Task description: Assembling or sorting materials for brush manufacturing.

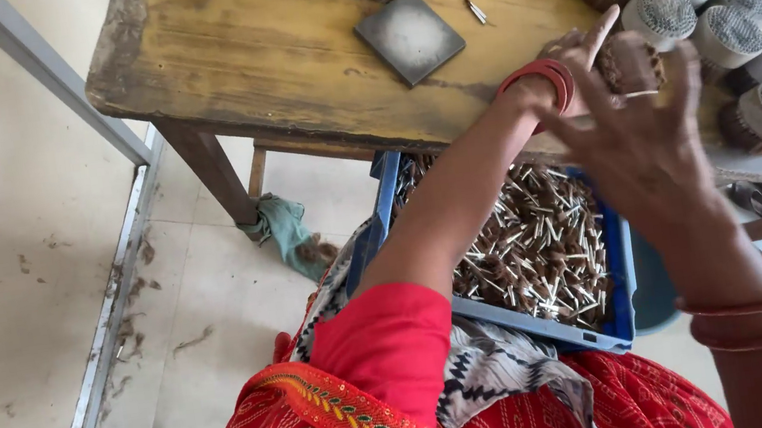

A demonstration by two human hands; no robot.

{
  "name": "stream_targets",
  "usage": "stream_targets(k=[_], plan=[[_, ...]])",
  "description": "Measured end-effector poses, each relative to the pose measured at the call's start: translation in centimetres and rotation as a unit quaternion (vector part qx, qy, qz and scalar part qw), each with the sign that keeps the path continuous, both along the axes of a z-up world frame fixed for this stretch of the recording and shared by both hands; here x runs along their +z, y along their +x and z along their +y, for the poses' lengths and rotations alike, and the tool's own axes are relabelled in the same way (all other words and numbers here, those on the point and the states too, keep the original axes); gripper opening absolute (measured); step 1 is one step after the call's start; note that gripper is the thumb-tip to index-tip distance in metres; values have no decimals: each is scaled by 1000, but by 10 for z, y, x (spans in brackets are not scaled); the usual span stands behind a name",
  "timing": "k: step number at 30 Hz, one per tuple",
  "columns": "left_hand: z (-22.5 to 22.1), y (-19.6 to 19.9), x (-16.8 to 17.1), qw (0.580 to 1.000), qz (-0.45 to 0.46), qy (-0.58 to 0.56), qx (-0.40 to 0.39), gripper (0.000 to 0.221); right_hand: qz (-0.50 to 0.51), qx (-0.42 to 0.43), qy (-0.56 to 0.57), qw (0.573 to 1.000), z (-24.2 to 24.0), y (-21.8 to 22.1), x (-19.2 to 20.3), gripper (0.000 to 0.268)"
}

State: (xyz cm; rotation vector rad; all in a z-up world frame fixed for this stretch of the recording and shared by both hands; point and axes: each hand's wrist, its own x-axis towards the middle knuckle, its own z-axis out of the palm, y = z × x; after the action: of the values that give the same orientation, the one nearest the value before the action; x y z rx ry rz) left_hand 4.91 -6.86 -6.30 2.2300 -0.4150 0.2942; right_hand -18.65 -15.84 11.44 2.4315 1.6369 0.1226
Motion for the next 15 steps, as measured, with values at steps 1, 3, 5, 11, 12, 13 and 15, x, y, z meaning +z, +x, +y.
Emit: stream_targets(k=[1, 3, 5, 11, 12, 13, 15], plan=[[-8, 24, -16, 1000, -9, 8, 0, 107, 19, -32, 74, 997, -7, 3, 16, 47], [-4, 22, -5, 999, -36, -9, -8, 109, 35, -68, 149, 986, -16, 1, 29, 57], [1, 8, 2, 998, -57, -30, -26, 112, 53, -115, 220, 967, -28, -7, 26, 69], [25, -126, 62, 937, -202, -273, -83, 73, 632, 45, 587, 504, -71, -19, -23, 87], [24, -149, 61, 920, -116, -338, -159, 55, 641, 62, 610, 461, -78, -18, -31, 85], [30, -171, 61, 891, -29, -393, -227, 43, 650, 84, 631, 416, -83, -16, -39, 84], [20, -205, 78, 917, -10, -319, -238, 45, 626, 62, 640, 441, -95, -16, -51, 89]])
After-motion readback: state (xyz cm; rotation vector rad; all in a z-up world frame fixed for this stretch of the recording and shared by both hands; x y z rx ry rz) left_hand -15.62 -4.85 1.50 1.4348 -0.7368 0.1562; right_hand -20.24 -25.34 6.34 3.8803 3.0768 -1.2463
